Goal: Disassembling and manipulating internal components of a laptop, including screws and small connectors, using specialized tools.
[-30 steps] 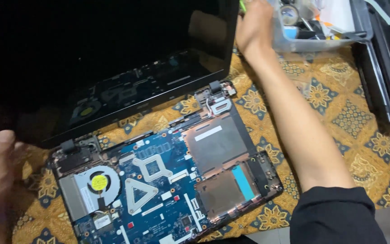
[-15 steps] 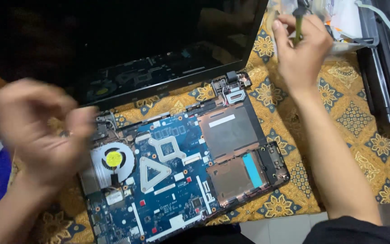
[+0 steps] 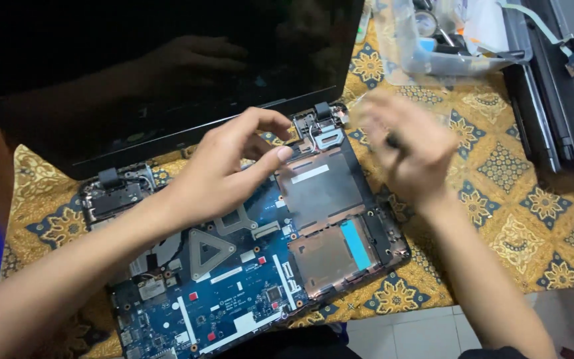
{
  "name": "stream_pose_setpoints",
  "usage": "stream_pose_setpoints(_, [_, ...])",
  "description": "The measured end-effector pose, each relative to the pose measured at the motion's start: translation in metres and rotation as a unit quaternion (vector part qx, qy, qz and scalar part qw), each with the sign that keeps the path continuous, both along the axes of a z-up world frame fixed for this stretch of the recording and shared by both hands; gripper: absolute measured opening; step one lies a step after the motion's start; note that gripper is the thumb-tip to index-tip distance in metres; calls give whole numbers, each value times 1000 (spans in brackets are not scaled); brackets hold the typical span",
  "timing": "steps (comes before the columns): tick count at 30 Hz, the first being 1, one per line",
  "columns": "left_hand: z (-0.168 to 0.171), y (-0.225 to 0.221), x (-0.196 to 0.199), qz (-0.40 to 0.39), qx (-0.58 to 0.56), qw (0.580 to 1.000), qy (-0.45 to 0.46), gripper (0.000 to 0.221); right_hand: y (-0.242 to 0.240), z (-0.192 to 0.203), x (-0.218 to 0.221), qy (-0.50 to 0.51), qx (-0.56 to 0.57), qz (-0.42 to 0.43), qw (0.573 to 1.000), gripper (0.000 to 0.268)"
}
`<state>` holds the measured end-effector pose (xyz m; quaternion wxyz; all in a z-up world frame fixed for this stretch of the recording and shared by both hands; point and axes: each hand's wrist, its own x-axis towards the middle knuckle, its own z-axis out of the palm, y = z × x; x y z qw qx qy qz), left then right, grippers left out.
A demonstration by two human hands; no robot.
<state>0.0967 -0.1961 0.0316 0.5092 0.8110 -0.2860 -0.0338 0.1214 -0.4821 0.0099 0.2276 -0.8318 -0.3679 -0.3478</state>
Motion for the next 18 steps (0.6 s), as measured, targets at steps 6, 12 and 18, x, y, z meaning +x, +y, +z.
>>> stream_pose_setpoints(6, [-17, -25, 3, -48, -115, 984, 128, 31, 42, -18, -33, 54, 14, 68, 996, 17])
stream_pose_setpoints(12, [-23, -21, 7, -31, -135, 980, 140, 24, 43, -21, -37, 267, 173, 41, 947, 28])
stream_pose_setpoints(18, [-31, -18, 13, -57, -119, 984, 120, 21, 52, -12, -37, 430, 274, 50, 859, 25])
